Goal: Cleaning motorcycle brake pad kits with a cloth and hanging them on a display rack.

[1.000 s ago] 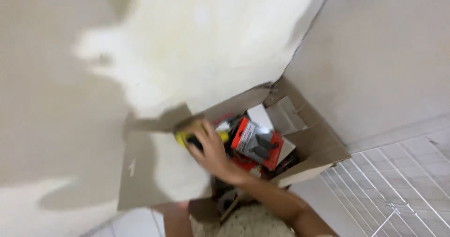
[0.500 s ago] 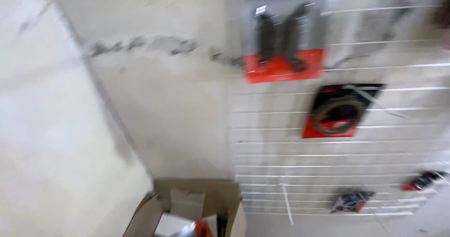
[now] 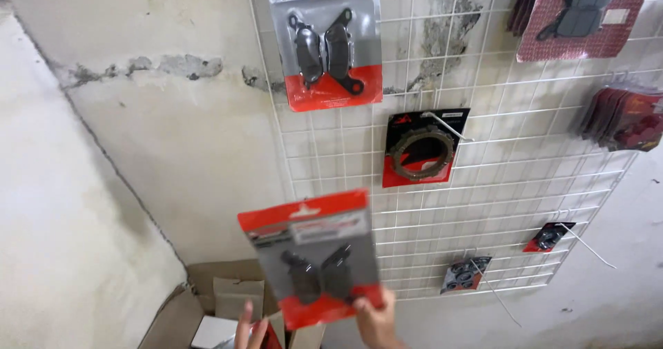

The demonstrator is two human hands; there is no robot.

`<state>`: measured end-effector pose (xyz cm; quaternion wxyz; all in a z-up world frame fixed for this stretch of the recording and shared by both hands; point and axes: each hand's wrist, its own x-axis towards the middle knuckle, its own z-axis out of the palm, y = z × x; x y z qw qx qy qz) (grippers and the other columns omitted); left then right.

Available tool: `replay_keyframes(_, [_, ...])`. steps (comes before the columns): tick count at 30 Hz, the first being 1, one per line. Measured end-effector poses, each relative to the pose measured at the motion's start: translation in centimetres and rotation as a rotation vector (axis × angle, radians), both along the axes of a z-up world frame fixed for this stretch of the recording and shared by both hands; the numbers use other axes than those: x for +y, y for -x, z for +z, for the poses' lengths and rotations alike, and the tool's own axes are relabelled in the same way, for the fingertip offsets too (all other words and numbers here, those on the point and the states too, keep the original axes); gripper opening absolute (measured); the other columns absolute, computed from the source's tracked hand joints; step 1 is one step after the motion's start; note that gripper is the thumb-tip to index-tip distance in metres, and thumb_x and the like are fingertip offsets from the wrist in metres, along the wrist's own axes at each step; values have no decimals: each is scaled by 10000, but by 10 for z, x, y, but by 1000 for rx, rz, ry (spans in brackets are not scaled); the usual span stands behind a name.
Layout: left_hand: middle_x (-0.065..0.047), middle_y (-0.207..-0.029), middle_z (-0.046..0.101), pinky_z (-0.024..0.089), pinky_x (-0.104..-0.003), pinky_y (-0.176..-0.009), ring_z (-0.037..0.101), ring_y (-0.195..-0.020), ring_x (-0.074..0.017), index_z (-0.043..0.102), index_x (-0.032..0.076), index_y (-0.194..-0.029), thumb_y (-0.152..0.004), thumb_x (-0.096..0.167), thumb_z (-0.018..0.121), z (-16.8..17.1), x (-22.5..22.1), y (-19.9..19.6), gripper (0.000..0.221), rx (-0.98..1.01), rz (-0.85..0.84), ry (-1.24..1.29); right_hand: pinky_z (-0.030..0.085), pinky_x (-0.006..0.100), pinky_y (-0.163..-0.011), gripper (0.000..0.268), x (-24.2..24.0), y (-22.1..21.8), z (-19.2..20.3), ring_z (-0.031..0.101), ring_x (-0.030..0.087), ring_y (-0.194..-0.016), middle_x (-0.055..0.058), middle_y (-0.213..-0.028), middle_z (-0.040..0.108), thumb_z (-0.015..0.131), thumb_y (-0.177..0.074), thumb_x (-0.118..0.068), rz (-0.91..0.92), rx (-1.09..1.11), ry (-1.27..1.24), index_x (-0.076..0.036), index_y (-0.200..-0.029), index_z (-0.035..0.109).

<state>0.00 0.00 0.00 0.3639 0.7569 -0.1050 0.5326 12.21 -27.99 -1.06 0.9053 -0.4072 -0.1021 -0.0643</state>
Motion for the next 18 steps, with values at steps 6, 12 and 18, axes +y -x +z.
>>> replay_keyframes(6, [-251, -1500, 539, 407, -430, -1144, 546, -1394, -324, 469, -38, -1459, -836, 182, 771, 275, -161, 16, 727, 119, -43, 162, 433, 273, -511, 251, -54, -7, 215, 545, 91, -593, -8, -692, 619, 779, -891, -198, -110, -319, 145, -20, -759, 660])
replay_keyframes(12, [-112, -1190, 728, 554, -337, -990, 708, -1088, -185, 358, 30, -1580, -1017, 156, 661, 406, -185, -31, 651, 50, -204, 171, 476, 233, -698, 178, -64, -9, 429, 542, 40, -771, -55, -863, 649, 685, -999, -209, -210, -517, 222, -34, -969, 700])
replay_keyframes(18, [-75, -1112, 760, 584, -304, -947, 706, -1020, -135, 425, 78, -1612, -1118, 117, 620, 459, -168, -76, 532, -120, -160, -11, 485, 238, -724, 275, -52, -38, 481, 546, 43, -788, -36, -873, 659, 713, -1019, -278, -205, -556, 140, -15, -938, 696])
